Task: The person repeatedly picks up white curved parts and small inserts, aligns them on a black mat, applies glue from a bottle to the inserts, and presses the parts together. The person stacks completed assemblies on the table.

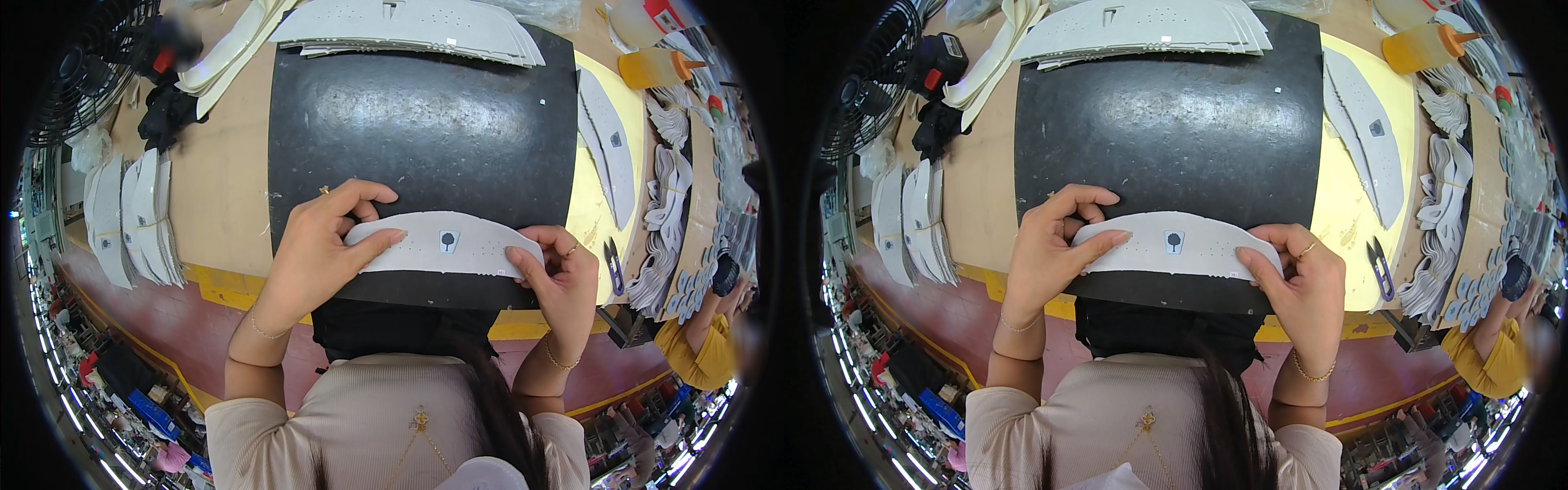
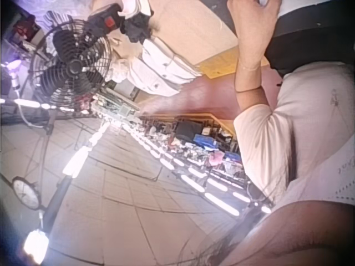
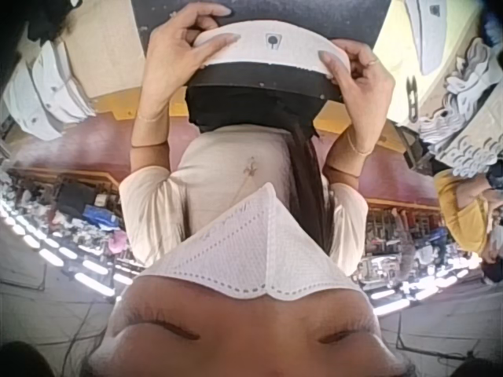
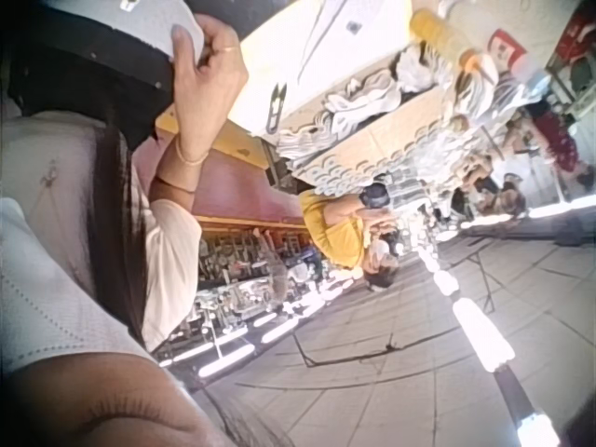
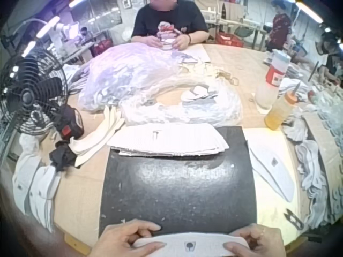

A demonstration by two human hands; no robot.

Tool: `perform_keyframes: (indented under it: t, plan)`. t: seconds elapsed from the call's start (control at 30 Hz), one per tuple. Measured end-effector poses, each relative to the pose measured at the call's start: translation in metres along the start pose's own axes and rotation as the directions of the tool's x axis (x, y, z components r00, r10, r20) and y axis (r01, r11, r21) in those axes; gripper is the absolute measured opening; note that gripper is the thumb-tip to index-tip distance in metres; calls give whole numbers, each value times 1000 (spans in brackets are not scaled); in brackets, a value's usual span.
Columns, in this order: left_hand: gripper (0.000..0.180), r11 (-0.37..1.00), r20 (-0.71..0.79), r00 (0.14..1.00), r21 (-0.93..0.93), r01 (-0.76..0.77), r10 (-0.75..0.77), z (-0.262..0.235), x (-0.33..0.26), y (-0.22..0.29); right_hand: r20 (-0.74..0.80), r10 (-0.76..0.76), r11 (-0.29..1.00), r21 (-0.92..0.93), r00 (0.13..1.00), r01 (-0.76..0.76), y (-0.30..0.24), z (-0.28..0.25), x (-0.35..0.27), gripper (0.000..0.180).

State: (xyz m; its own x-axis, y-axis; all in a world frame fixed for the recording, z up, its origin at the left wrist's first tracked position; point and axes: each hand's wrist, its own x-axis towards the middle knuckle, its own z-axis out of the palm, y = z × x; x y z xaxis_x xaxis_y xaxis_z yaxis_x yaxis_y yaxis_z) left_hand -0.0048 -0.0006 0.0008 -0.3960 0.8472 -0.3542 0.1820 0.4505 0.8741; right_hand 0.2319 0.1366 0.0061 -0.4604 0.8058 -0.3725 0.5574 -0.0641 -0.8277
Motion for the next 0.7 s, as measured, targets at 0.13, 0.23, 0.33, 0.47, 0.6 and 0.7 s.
perform_keyframes:
  t: [0.13,0.23,0.33,0.47,0.6,0.7]
  plan:
    - [34,999,-6,1000,37,-16,16,0,-1,3,-2,-13,999,-46,1000,13,0,0,0,18]
    - [31,987,1,996,132,-92,92,0,-1,3,-10,-57,995,-88,998,56,0,2,-1,18]
    - [29,964,-4,988,218,-150,155,1,-1,7,-19,-154,972,-183,988,148,-4,6,-2,15]
    - [30,896,17,969,379,-233,245,1,-5,11,5,-338,887,-332,941,320,-9,8,-2,15]
    - [33,740,83,918,566,-363,387,0,-8,11,34,-278,856,-445,960,264,-15,10,-9,23]
    - [39,647,139,849,589,-484,509,2,-7,7,47,-474,632,-677,879,377,-19,13,-9,34]
